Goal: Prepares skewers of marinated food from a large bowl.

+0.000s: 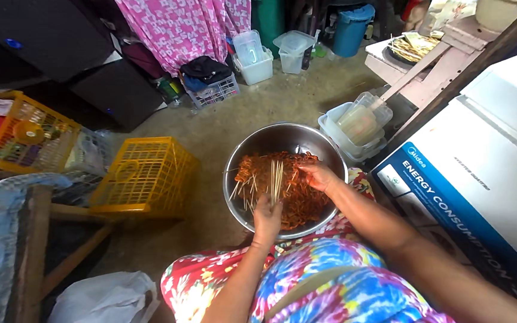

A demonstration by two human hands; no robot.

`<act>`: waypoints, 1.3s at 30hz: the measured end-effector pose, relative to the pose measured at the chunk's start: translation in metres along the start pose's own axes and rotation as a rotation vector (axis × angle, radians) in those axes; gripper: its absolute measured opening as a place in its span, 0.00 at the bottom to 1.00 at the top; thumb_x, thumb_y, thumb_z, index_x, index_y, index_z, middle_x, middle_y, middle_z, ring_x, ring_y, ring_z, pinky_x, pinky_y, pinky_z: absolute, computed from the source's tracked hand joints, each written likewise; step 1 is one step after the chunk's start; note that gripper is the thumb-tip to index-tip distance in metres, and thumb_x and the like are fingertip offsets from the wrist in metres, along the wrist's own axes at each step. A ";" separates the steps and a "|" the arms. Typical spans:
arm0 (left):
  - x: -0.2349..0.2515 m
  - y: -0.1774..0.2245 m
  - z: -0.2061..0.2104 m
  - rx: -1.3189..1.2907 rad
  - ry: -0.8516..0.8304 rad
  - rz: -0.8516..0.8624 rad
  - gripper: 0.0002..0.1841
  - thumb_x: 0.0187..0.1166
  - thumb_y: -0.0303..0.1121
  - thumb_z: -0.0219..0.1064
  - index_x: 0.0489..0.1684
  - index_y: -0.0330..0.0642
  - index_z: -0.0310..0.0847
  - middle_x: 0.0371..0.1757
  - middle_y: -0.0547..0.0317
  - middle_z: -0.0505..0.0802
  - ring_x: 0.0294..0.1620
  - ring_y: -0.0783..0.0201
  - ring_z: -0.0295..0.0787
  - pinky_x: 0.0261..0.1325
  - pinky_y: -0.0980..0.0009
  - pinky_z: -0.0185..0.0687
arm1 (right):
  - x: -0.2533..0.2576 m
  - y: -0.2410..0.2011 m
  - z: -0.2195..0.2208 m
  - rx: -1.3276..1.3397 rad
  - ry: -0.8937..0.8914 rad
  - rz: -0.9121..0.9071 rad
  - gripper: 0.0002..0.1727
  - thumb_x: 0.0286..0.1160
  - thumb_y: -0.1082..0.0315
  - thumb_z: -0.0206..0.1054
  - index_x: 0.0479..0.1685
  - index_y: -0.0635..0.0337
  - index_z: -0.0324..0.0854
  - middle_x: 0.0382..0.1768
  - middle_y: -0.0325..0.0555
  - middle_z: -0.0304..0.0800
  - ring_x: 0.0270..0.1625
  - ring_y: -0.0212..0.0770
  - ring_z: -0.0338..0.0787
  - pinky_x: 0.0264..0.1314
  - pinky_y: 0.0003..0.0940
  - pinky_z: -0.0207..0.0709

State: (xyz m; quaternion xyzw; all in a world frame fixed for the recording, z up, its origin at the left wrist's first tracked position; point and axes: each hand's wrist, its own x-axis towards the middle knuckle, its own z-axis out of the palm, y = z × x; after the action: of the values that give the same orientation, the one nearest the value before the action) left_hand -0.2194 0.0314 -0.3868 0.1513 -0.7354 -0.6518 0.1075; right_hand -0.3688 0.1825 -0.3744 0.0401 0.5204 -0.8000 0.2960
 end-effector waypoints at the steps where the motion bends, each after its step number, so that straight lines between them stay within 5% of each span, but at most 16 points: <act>1: 0.000 0.000 0.000 0.001 0.001 0.000 0.11 0.77 0.24 0.62 0.54 0.34 0.75 0.20 0.68 0.80 0.15 0.75 0.72 0.19 0.77 0.71 | -0.002 0.000 0.002 -0.010 0.013 -0.006 0.07 0.87 0.76 0.56 0.52 0.68 0.79 0.38 0.47 0.89 0.36 0.39 0.89 0.45 0.36 0.87; 10: 0.000 0.000 0.002 0.004 0.018 0.007 0.10 0.77 0.23 0.61 0.53 0.34 0.75 0.20 0.68 0.80 0.14 0.76 0.71 0.19 0.78 0.70 | -0.008 0.004 0.010 -0.009 0.042 0.037 0.07 0.85 0.77 0.59 0.53 0.69 0.79 0.37 0.47 0.88 0.36 0.38 0.88 0.44 0.33 0.86; 15: -0.001 0.001 0.002 0.004 0.020 0.013 0.11 0.76 0.22 0.62 0.54 0.33 0.75 0.21 0.68 0.82 0.15 0.77 0.73 0.19 0.79 0.71 | -0.008 0.003 0.011 0.035 0.039 0.129 0.11 0.89 0.70 0.56 0.58 0.69 0.76 0.39 0.51 0.87 0.38 0.44 0.90 0.48 0.43 0.89; 28: 0.001 -0.002 0.000 0.048 0.043 0.000 0.12 0.77 0.24 0.62 0.55 0.33 0.75 0.19 0.67 0.80 0.15 0.74 0.73 0.21 0.75 0.71 | -0.028 0.021 0.033 -0.066 -0.033 0.242 0.10 0.82 0.77 0.62 0.58 0.70 0.74 0.44 0.53 0.88 0.38 0.46 0.93 0.45 0.43 0.91; 33: 0.001 -0.002 0.000 0.074 0.053 -0.013 0.12 0.78 0.24 0.61 0.56 0.32 0.76 0.20 0.66 0.79 0.15 0.73 0.73 0.22 0.75 0.72 | -0.022 0.015 0.024 -0.146 -0.095 0.241 0.12 0.88 0.70 0.60 0.61 0.69 0.76 0.43 0.51 0.90 0.39 0.43 0.93 0.47 0.40 0.91; 39: 0.001 -0.001 -0.001 0.103 0.095 -0.015 0.11 0.78 0.26 0.62 0.55 0.33 0.77 0.18 0.68 0.78 0.15 0.75 0.71 0.22 0.76 0.69 | 0.009 0.003 -0.007 -0.505 0.168 0.034 0.14 0.87 0.69 0.62 0.61 0.72 0.80 0.44 0.54 0.89 0.38 0.39 0.90 0.46 0.34 0.86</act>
State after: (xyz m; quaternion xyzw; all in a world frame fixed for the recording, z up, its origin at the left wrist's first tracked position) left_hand -0.2202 0.0299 -0.3872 0.1926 -0.7610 -0.6058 0.1294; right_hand -0.3760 0.1838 -0.3837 0.0400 0.7256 -0.6334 0.2659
